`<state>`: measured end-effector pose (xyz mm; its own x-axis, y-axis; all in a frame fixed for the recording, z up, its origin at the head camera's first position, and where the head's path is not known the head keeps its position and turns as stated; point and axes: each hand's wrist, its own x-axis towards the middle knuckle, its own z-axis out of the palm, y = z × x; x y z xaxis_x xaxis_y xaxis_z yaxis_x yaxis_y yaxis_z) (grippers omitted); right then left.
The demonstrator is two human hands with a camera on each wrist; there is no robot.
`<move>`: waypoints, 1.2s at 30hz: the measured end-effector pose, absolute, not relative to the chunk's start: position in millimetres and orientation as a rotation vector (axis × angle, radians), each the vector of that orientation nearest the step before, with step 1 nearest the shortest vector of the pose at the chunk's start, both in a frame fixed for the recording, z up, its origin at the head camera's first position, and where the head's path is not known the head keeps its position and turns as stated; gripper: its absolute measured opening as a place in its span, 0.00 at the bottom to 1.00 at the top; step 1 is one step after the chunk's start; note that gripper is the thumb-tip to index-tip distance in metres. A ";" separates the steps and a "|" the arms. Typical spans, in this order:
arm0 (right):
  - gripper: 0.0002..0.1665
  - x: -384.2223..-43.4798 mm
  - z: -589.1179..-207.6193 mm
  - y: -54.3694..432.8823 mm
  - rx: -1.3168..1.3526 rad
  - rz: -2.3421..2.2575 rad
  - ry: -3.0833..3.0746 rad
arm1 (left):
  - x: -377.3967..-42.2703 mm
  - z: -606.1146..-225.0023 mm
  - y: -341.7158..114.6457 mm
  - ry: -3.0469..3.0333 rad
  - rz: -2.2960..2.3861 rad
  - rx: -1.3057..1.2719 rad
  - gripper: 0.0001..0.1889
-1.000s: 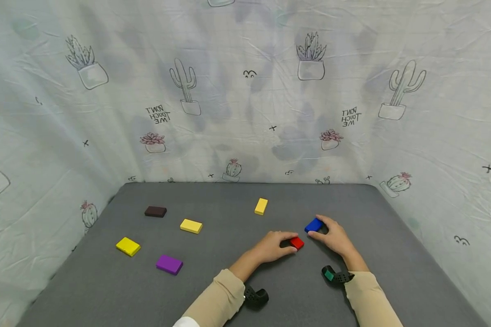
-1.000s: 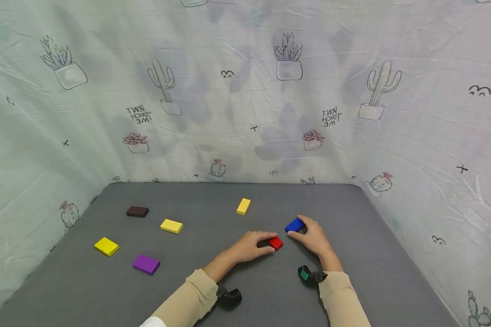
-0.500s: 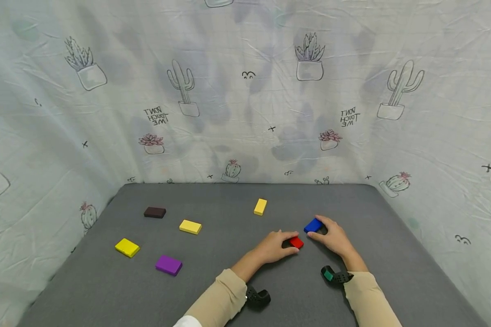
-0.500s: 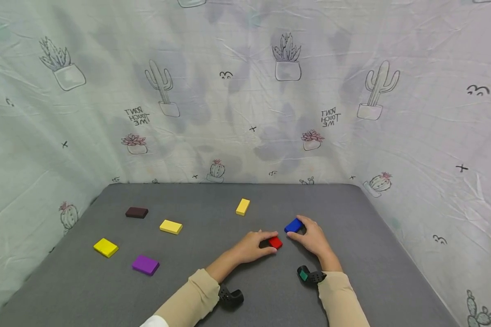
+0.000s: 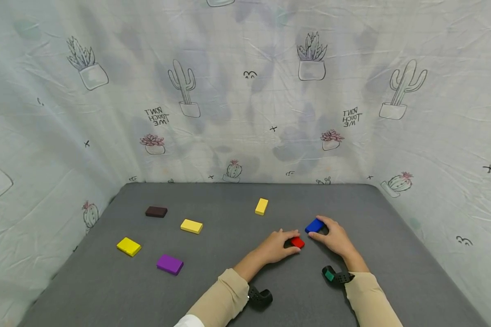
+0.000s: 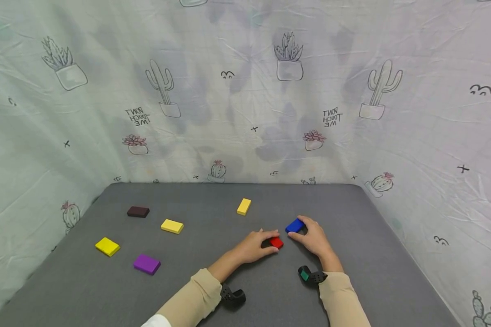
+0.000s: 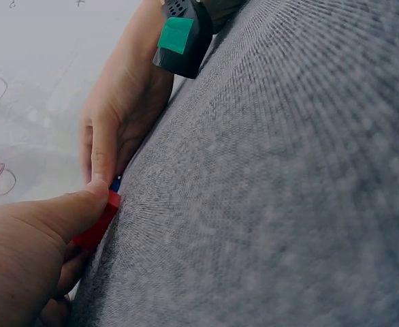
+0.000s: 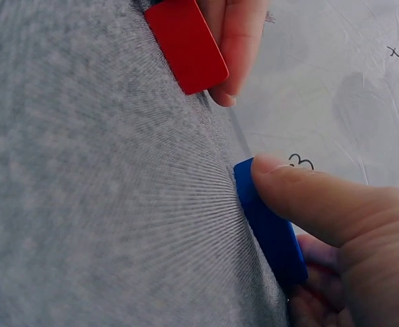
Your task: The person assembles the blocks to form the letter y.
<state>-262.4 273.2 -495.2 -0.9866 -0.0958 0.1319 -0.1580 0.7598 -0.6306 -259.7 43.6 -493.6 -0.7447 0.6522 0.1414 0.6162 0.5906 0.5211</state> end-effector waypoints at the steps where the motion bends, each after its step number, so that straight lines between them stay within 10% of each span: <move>1: 0.44 -262.5 -495.7 273.1 0.210 1.037 -2.859 | -259.8 -493.8 43.6 2.744 0.860 1.095 0.26; 36: 0.44 -260.3 -497.0 273.9 0.159 1.112 -2.782 | -262.2 -498.2 41.5 2.700 1.203 0.992 0.24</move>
